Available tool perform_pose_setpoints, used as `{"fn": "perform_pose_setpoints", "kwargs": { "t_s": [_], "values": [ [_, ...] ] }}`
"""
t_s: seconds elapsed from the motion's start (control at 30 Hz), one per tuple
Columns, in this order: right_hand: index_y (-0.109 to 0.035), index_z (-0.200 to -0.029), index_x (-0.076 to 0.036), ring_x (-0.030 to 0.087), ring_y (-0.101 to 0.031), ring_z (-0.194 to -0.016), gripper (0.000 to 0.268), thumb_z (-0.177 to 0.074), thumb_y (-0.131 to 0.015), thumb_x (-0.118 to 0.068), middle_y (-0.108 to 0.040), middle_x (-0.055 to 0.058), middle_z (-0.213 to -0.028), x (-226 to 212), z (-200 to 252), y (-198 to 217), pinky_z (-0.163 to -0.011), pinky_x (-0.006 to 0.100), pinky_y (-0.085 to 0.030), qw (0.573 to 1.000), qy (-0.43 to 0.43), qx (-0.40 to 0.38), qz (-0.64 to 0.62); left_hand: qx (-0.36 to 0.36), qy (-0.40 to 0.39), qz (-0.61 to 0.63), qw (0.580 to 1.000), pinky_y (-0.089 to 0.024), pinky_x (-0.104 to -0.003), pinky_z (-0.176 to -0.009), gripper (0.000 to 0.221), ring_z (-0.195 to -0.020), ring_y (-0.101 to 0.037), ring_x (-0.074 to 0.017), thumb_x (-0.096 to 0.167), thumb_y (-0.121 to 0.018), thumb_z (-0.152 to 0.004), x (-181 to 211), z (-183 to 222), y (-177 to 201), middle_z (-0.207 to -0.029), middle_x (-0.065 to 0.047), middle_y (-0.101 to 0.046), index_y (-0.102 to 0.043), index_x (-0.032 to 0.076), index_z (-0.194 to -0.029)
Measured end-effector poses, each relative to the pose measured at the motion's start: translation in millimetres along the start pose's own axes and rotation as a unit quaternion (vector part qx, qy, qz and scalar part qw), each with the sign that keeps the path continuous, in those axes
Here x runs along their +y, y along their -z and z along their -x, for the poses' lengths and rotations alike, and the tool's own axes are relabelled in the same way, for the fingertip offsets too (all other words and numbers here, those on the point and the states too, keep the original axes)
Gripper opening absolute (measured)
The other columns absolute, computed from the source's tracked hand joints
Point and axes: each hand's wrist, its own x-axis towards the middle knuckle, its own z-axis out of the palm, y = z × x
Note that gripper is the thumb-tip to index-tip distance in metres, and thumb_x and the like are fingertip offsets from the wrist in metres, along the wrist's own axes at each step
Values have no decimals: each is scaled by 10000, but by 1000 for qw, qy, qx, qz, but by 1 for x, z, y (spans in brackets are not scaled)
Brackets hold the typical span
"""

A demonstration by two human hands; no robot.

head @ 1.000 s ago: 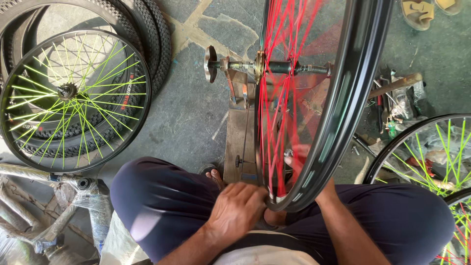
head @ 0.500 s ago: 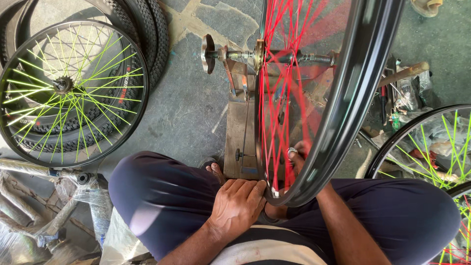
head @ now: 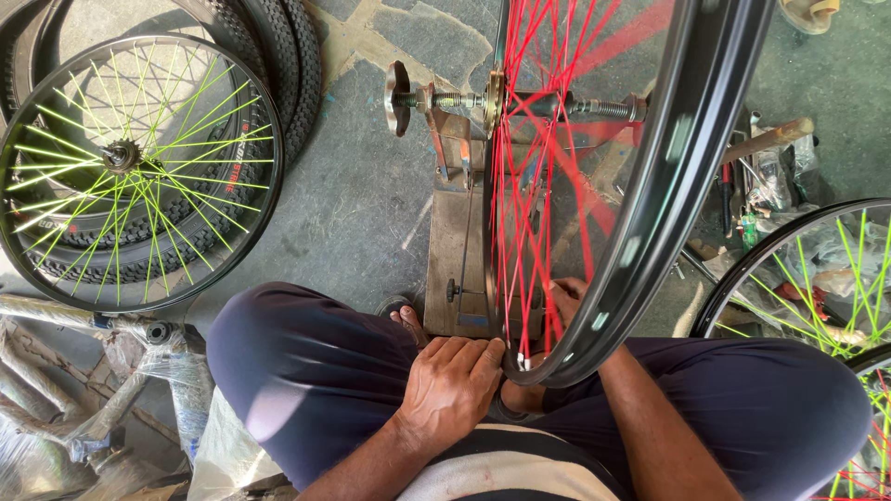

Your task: The person adjusts spoke nipples on a bicycle wheel by hand while the wheel is mounted on a stand, periodically spinning the wheel to check its alignment.

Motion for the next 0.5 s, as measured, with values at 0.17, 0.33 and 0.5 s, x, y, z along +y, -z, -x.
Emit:
{"fn": "perform_pose_setpoints", "kwargs": {
  "t_s": [0.17, 0.33, 0.5],
  "values": [
    [-641, -1256, -28, 273, -708, -865, 426, -960, -614, -333, -693, 126, -1037, -10, 2, 0, -707, 433, -592, 999, -10, 36, -24, 5, -7, 19, 1000, -551, -418, -812, 362, -942, -729, -278, 115, -748, -846, 3, -4, 11, -1035, -130, -738, -670, -43, -1162],
    [-728, -1204, -6, 128, -683, -973, 282, -997, -642, -178, -729, 75, -1065, -1, 0, 13, -882, 287, -524, 947, 239, 78, 200, 70, -47, 26, 996, -559, -422, -805, 390, -908, -715, -293, 205, -805, -854, 7, -4, 21, -1007, -144, -719, -672, -34, -1131],
    [-704, -1312, 5, 138, -589, -854, 349, -982, -682, -105, -634, 105, -967, -26, 8, 11, -756, 303, -477, 971, 229, -26, 60, 62, -34, 33, 997, -548, -419, -795, 359, -905, -713, -288, 165, -772, -891, 2, 1, 17, -1013, -146, -719, -667, -40, -1166]
  ]
}}
